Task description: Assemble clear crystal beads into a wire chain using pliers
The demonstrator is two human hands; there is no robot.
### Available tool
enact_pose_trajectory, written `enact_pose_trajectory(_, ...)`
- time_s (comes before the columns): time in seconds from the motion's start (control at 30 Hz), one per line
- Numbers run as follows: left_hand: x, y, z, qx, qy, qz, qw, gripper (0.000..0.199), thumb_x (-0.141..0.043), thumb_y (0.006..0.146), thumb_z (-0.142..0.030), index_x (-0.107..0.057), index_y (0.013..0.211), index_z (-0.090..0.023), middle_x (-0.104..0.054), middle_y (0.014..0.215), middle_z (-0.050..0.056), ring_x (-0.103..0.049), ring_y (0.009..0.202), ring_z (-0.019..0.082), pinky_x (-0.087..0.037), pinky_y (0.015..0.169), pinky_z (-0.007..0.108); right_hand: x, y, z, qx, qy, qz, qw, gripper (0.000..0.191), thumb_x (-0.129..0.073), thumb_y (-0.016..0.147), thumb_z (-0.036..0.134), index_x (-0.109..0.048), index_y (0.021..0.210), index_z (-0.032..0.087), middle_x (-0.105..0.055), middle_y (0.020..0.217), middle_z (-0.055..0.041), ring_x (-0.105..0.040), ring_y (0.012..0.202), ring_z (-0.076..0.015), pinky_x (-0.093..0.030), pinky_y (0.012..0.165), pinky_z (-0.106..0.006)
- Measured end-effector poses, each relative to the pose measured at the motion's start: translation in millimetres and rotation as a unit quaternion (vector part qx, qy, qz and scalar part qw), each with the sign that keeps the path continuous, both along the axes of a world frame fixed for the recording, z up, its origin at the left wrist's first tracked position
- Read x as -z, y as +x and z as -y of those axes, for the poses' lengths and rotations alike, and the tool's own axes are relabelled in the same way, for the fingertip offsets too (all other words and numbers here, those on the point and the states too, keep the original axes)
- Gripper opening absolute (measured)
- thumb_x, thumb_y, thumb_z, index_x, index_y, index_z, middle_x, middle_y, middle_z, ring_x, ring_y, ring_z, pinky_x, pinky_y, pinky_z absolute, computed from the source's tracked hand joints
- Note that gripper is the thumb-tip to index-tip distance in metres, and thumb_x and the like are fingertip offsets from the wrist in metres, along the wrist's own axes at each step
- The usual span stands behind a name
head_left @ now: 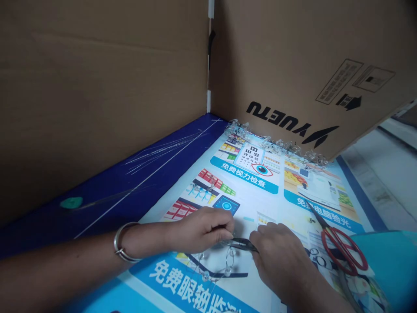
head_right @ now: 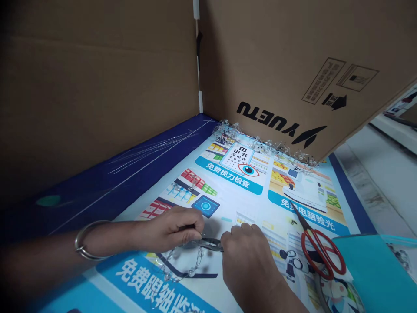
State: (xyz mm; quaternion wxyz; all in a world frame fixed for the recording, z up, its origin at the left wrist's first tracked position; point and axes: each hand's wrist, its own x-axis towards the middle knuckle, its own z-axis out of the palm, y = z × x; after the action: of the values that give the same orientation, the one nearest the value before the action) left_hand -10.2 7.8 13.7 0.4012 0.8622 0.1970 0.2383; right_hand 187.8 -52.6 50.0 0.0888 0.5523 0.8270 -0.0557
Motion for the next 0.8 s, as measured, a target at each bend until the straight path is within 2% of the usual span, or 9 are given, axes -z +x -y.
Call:
enact_pose_trajectory(0.37,3.0,-1.1,-0.4,0.0,0.004,-0.002,1.0,0.021,-0.039,0.089,-0.028,-0.049,0.075,-0.014,-0.05,0.067,-0.001,-0.044,0.062,0.008,-0.034,0.059,0.019,0.0,-0.3,-2.9,-0.016,-0.016,0.023,0.999,0.016,-0.045,0.076,0.016,-0.058,0.069,0.021,-0.056,0.068,-0.0017,-0.044,0.063,-0.0146,-0.019,0.059,-0.029)
enact_pose_trajectory(0.6,0.0,-0.1,1.0,-0.015,-0.027,0.005,0.999,0.018,-0.04,0.088,-0.025,-0.047,0.075,-0.015,-0.048,0.064,-0.003,-0.043,0.059,0.008,-0.034,0.057,0.018,-8.6,-0.3,-7.1,-0.021,-0.026,0.027,0.999,0.014,-0.047,0.076,0.017,-0.058,0.069,0.021,-0.058,0.07,-0.0009,-0.046,0.066,-0.015,-0.02,0.059,-0.028)
enact_pose_trajectory(0.8,1.4,-0.4,1.4,0.005,-0.02,0.011,1.0,0.02,-0.037,0.089,-0.027,-0.048,0.078,-0.015,-0.049,0.068,-0.001,-0.043,0.062,0.009,-0.034,0.059,0.019,-6.4,1.1,-5.5,-0.023,-0.029,0.019,0.999,0.014,-0.046,0.077,0.018,-0.058,0.069,0.021,-0.058,0.069,-0.0009,-0.046,0.065,-0.0147,-0.021,0.059,-0.028)
